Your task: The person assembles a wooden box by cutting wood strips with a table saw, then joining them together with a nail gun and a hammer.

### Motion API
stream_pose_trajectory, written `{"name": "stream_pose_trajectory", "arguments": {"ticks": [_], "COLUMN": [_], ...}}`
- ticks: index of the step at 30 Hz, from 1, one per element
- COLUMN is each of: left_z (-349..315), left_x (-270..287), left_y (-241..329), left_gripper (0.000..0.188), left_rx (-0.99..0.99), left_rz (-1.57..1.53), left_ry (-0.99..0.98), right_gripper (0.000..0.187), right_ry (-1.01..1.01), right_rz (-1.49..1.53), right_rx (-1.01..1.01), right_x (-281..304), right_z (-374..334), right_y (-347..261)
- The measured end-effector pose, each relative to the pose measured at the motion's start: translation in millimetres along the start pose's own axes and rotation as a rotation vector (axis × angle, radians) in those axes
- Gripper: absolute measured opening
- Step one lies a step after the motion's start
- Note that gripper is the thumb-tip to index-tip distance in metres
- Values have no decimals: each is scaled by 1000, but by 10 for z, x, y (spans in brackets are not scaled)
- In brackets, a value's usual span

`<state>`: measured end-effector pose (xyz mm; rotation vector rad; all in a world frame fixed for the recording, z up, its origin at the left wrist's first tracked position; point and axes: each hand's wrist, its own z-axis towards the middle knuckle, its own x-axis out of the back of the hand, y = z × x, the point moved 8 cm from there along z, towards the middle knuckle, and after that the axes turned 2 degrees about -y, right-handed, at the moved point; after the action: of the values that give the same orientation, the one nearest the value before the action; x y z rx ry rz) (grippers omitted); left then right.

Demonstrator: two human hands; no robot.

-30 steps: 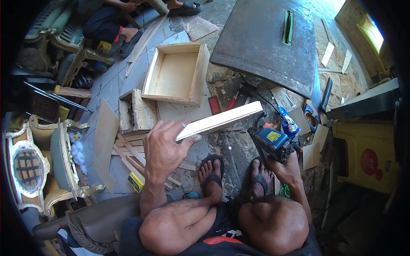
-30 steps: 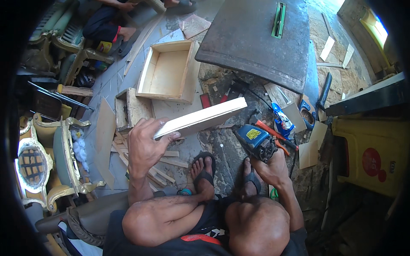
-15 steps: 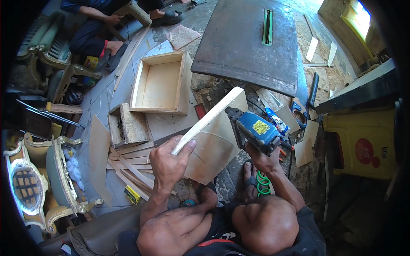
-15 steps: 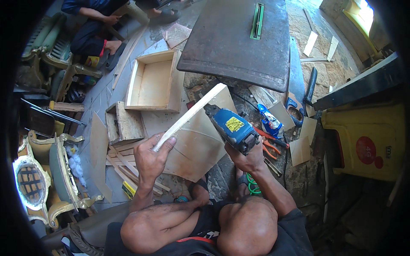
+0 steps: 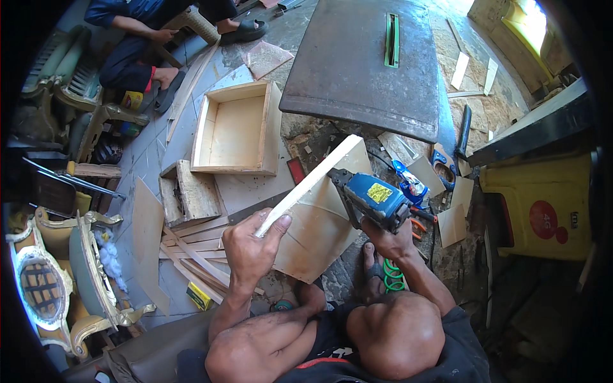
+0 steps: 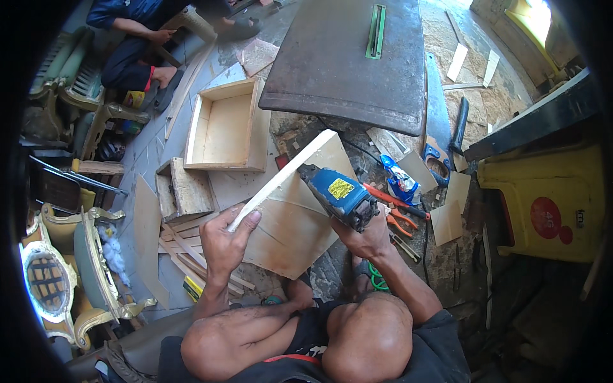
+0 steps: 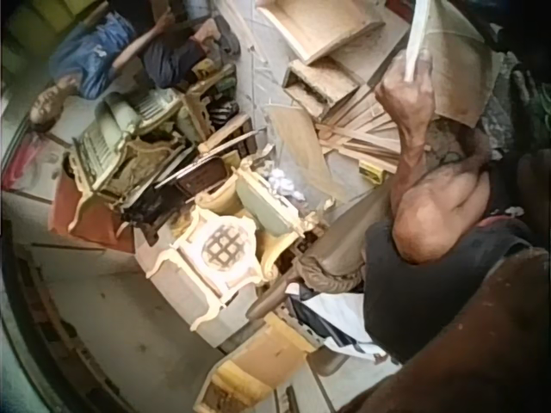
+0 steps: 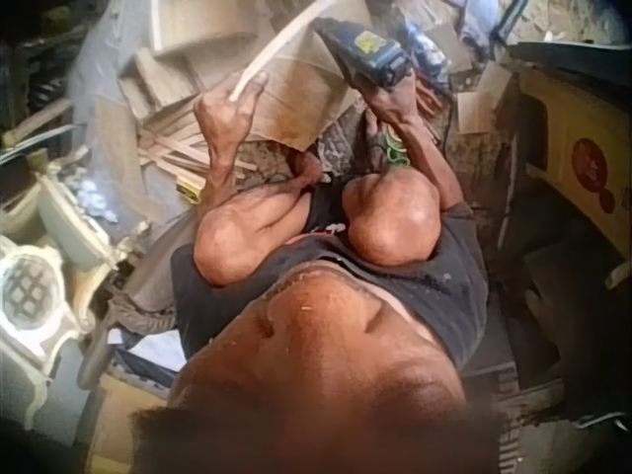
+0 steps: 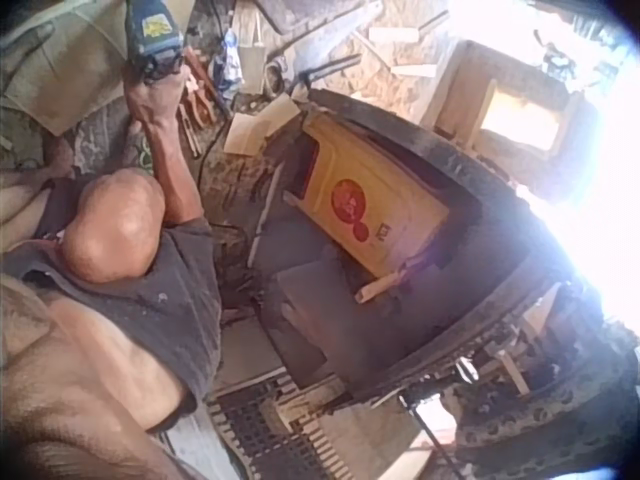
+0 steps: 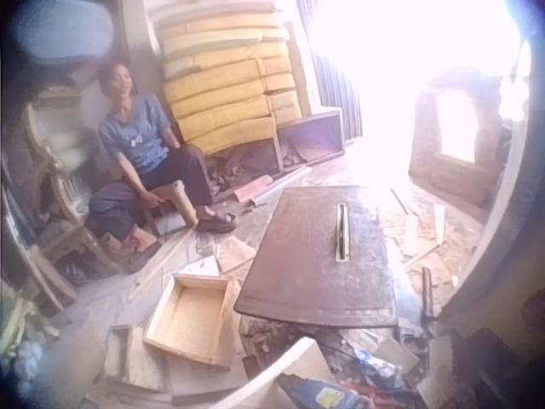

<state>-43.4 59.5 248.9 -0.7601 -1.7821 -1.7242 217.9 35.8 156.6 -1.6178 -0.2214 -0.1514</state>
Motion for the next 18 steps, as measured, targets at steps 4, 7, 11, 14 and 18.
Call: {"name": "stream_pose_trajectory", "arguments": {"ticks": [4, 7, 11, 14, 18], "left_z": [-15, -22, -4, 14, 27], "left_x": [34, 24, -23, -50, -79], "left_y": [20, 17, -47, -149, -216], "left_gripper": [24, 24, 26, 29, 33], "left_rx": [-4, -11, 44, 87, 131], "left_rz": [1, 12, -5, -50, -98], "left_ry": [-1, 0, -4, -2, -22], "right_gripper": [41, 41, 37, 31, 27], "right_ry": [-26, -25, 8, -3, -122], "right_rz": [-57, 2, 42, 34, -55], "right_rx": [-16, -121, -43, 39, 75], "right_x": [3, -3, 14, -51, -204], "right_z": [9, 0, -14, -72, -148], "right_y": [-25, 0, -54, -113, -190]}}
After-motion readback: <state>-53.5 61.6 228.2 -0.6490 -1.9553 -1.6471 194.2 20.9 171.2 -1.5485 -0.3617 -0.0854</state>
